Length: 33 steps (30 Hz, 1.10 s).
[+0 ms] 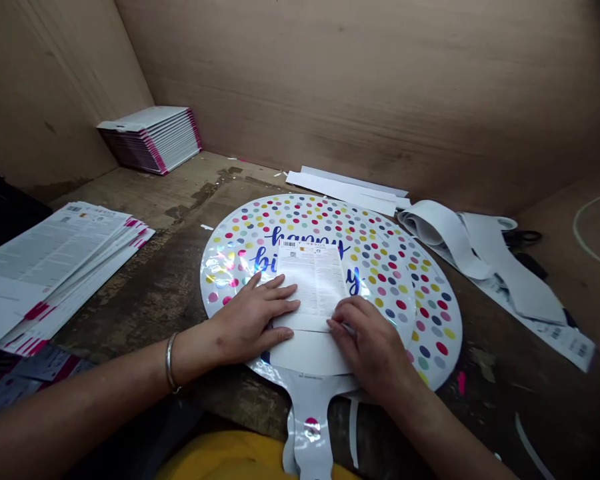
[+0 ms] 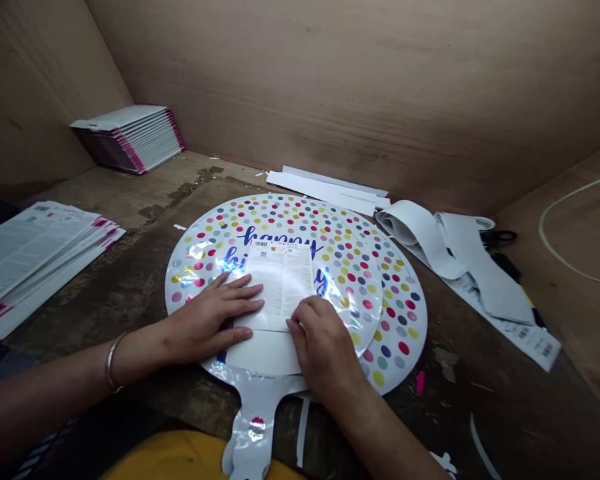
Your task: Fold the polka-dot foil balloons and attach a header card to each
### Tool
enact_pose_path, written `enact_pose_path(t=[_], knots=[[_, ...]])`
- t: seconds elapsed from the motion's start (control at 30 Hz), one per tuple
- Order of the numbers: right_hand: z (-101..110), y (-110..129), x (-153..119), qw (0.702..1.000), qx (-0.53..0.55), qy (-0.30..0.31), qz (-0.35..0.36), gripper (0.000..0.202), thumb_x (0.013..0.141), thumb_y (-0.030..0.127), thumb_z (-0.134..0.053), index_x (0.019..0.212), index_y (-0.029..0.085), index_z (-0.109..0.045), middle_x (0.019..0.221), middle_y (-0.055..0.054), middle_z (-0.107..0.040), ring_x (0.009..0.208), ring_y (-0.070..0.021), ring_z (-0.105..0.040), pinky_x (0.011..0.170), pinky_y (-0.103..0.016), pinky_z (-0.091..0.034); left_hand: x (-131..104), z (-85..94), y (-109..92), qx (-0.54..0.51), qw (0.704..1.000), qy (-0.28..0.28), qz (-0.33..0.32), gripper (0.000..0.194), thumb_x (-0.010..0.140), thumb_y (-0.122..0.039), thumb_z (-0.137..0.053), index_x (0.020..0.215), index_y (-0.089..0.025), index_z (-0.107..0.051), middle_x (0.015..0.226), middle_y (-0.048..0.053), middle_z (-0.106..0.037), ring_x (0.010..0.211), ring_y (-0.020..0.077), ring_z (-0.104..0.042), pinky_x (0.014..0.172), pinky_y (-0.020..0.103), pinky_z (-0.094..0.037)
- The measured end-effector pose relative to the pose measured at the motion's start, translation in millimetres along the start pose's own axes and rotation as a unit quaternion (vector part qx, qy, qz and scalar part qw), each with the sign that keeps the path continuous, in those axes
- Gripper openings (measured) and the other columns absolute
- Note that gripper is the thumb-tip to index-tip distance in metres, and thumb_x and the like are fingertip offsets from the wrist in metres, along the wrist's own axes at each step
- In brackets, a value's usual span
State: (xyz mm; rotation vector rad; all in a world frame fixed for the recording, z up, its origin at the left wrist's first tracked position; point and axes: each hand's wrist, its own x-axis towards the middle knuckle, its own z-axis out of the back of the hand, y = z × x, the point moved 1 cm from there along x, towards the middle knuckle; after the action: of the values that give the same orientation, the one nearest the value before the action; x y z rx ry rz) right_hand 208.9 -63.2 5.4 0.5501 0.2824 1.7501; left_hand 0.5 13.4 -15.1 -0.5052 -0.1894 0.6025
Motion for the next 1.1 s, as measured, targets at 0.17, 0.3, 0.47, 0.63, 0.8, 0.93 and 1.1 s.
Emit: enact_pose_path(t=[0.17,0.3,0.47,0.63,0.8,0.93,1.1], knots=[[-5.3,6.9,15.3,0.995,0.039,0.087,0.036,0.010,0.086,0.011,-0.050,0.079,0.019,-0.053,0.086,-0.004,-0.054,0.081,-0.0170,-0.052,0.072,-0.031,-0.046,6.7,3.7,-0.2,0.016,1.000,0.008,0.000,0.045,0.087,-0.033,-0.055,0.131,-0.027,-0.048,0.143,0.004,-0.041,0.137,0.0305,-0.024,0.107,0.062,-0.010],[-13.4,6.6,18.2,0.993,0.042,0.102,0.034,0.013,0.086,0.012,-0.050,0.095,0.020,-0.057,0.095,-0.005,-0.055,0.086,-0.0165,-0.054,0.076,-0.031,-0.047,11.8,5.3,3.7,0.026,0.999,0.009,-0.023,0.045,0.087,-0.032,-0.056,0.131,-0.027,-0.048,0.143,0.004,-0.042,0.137,0.0285,-0.026,0.109,0.058,-0.008],[-13.4,10.2,22.2,0.990,0.027,0.126,0.062,0.020,0.091,0.017,-0.043,0.102,0.021,-0.060,0.100,-0.007,-0.055,0.086,-0.0165,-0.056,0.076,-0.031,-0.048,12.0,5.6,6.7,0.024,0.999,0.001,-0.035,0.046,0.087,-0.035,-0.056,0.131,-0.026,-0.047,0.142,0.005,-0.042,0.136,0.0280,-0.027,0.109,0.056,-0.008],[-10.5,12.5,22.5,0.987,0.040,0.137,0.079,0.017,0.090,0.016,-0.044,0.089,0.020,-0.060,0.098,-0.006,-0.056,0.084,-0.0150,-0.057,0.074,-0.029,-0.049,11.9,5.8,8.2,0.016,0.999,-0.002,-0.035,0.045,0.086,-0.036,-0.057,0.130,-0.027,-0.049,0.141,0.004,-0.043,0.136,0.0278,-0.027,0.110,0.054,-0.006],[-11.8,10.4,22.2,0.988,0.072,0.122,0.062,0.017,0.088,0.012,-0.046,0.097,0.020,-0.058,0.102,-0.005,-0.054,0.090,-0.0148,-0.056,0.080,-0.029,-0.049,12.8,7.5,7.6,0.018,0.999,0.001,-0.035,0.045,0.087,-0.036,-0.057,0.129,-0.026,-0.049,0.141,0.004,-0.043,0.136,0.0278,-0.028,0.110,0.053,-0.008],[-12.4,10.9,20.4,0.986,0.056,0.139,0.068,0.020,0.091,0.015,-0.043,0.102,0.022,-0.060,0.107,-0.006,-0.053,0.092,-0.0155,-0.056,0.081,-0.031,-0.049,12.6,10.7,5.5,0.021,0.999,0.007,-0.025,0.044,0.087,-0.037,-0.056,0.129,-0.026,-0.050,0.141,0.005,-0.044,0.136,0.0276,-0.028,0.110,0.053,-0.010],[-12.7,9.5,19.2,0.988,0.068,0.121,0.068,0.018,0.090,0.013,-0.045,0.093,0.021,-0.061,0.103,-0.006,-0.055,0.089,-0.0147,-0.057,0.078,-0.029,-0.049,12.4,12.0,5.3,0.023,0.999,0.009,-0.023,0.044,0.086,-0.036,-0.058,0.129,-0.025,-0.050,0.141,0.005,-0.044,0.135,0.0288,-0.029,0.110,0.054,-0.011]])
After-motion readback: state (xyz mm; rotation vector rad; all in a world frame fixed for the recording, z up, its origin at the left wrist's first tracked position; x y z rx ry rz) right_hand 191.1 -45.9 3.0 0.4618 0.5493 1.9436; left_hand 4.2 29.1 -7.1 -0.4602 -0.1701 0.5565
